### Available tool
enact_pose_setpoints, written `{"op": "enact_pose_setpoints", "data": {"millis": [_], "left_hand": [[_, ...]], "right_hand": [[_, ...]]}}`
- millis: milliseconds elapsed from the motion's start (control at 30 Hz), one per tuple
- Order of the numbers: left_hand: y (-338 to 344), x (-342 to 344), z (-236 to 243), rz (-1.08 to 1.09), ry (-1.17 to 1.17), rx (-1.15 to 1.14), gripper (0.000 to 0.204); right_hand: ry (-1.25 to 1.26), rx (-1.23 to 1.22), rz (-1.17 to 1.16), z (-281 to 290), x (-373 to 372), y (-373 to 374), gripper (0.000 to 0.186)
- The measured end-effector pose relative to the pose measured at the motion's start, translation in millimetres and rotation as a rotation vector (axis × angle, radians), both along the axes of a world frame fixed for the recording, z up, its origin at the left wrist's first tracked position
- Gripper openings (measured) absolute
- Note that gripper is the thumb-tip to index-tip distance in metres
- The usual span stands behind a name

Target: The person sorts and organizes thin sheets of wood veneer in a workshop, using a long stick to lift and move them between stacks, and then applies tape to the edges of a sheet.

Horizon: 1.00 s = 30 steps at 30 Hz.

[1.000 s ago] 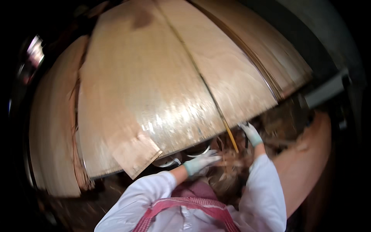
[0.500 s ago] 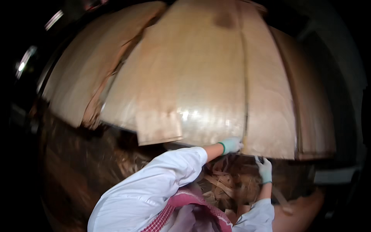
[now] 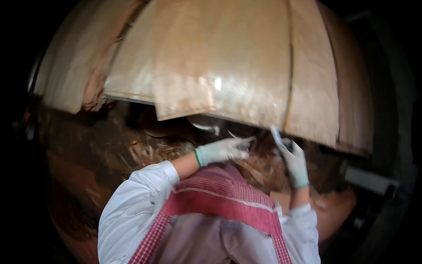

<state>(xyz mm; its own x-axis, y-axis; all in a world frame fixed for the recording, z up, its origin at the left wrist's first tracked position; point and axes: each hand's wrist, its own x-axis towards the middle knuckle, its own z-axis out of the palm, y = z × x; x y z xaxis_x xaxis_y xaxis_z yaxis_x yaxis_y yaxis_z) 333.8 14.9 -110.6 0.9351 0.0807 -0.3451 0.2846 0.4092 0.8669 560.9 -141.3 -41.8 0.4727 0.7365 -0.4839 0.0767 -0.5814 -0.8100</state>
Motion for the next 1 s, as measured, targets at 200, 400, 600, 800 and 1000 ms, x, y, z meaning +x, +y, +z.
{"op": "enact_pose_setpoints", "data": {"millis": [200,400,600,800,1000], "left_hand": [[9.2,52.5,26.3,0.181,0.022,-0.217,0.034],[-8.5,46.9,5.9,0.174,0.076,0.175,0.020],[-40.4,66.9,-77.9,0.414,0.295,-0.036,0.014],[11.0,110.0,-215.3,-0.318,0.527,1.123,0.026],[3.6,131.4,-285.3,-0.204,0.755,1.012,0.039]], "right_hand": [[0.267,0.044,-0.055,-9.7,-35.1,3.0,0.018],[0.330,0.015,-0.106,-23.2,-44.1,-24.2,0.026],[-0.011,-0.335,-0.092,-85.7,0.0,-111.2,0.031],[-0.867,-0.341,-0.284,-132.8,34.7,-128.7,0.025],[0.323,0.284,-0.804,-208.4,-20.9,11.8,0.033]]}}
